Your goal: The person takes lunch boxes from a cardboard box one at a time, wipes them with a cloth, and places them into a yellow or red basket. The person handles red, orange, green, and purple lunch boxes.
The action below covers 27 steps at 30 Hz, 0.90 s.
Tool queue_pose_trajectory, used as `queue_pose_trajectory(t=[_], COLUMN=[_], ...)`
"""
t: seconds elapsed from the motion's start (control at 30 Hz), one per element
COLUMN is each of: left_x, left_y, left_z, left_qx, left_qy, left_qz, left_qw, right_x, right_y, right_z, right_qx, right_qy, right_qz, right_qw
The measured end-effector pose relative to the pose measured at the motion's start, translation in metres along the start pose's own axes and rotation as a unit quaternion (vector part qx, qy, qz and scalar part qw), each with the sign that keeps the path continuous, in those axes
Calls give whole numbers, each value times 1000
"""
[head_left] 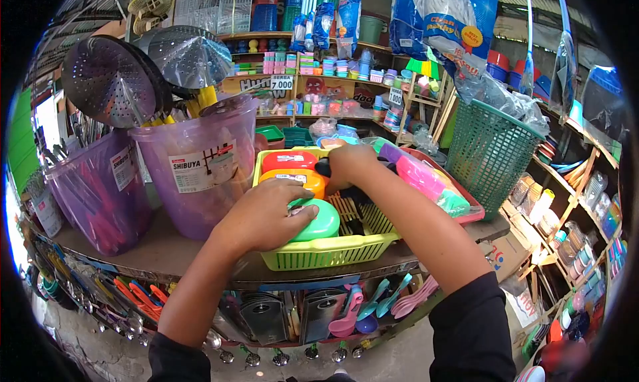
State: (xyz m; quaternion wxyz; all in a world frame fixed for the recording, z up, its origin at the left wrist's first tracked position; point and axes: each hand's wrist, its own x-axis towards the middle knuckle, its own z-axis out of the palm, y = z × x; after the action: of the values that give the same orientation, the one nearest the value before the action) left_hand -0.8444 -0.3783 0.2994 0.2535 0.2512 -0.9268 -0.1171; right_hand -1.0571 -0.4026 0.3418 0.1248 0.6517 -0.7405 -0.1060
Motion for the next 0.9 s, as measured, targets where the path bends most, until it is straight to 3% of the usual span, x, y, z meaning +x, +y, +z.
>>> queue_pose_trajectory(t=[0.07,0.23,0.37,0.47,0.53,0.63,0.7,0.77,0.83,0.9], left_x=[-1,0,0,-1,-1,-1,0,1,3,10], left_y=[-2,2,3,2,1,0,0,3,12,19], left_z=[4,0,-1,0,0,-1,-1,-3,-8,-8], left_qx=[16,-4,-21,-14,-11,-3,3,14,13,11], left_qy=[64,18,2,18,12,13,18,14,11,8], left_qz=[38,3,-9,-8,-5,2,11,8,2,-4], left_qw=[997,1000,1000,1000,1000,1000,1000,1000,1000,1000], right_x=[-4,-21,-40,-41,-45,-41,-53,-78,-101,-120], right_y=[-9,-31,-31,-23,-2,14,30,44,59,75], right_z=[1,1,-2,2,-9,-16,-25,-41,-56,-57], right_qx=[-15,-44,-110,-40,2,103,160,130,123,125], right_qy=[48,188,179,102,2,-14,78,126,106,171], right_qz=[18,38,-24,-36,-71,-67,-30,3,41,88], right_qw=[999,981,977,993,997,992,984,983,986,973])
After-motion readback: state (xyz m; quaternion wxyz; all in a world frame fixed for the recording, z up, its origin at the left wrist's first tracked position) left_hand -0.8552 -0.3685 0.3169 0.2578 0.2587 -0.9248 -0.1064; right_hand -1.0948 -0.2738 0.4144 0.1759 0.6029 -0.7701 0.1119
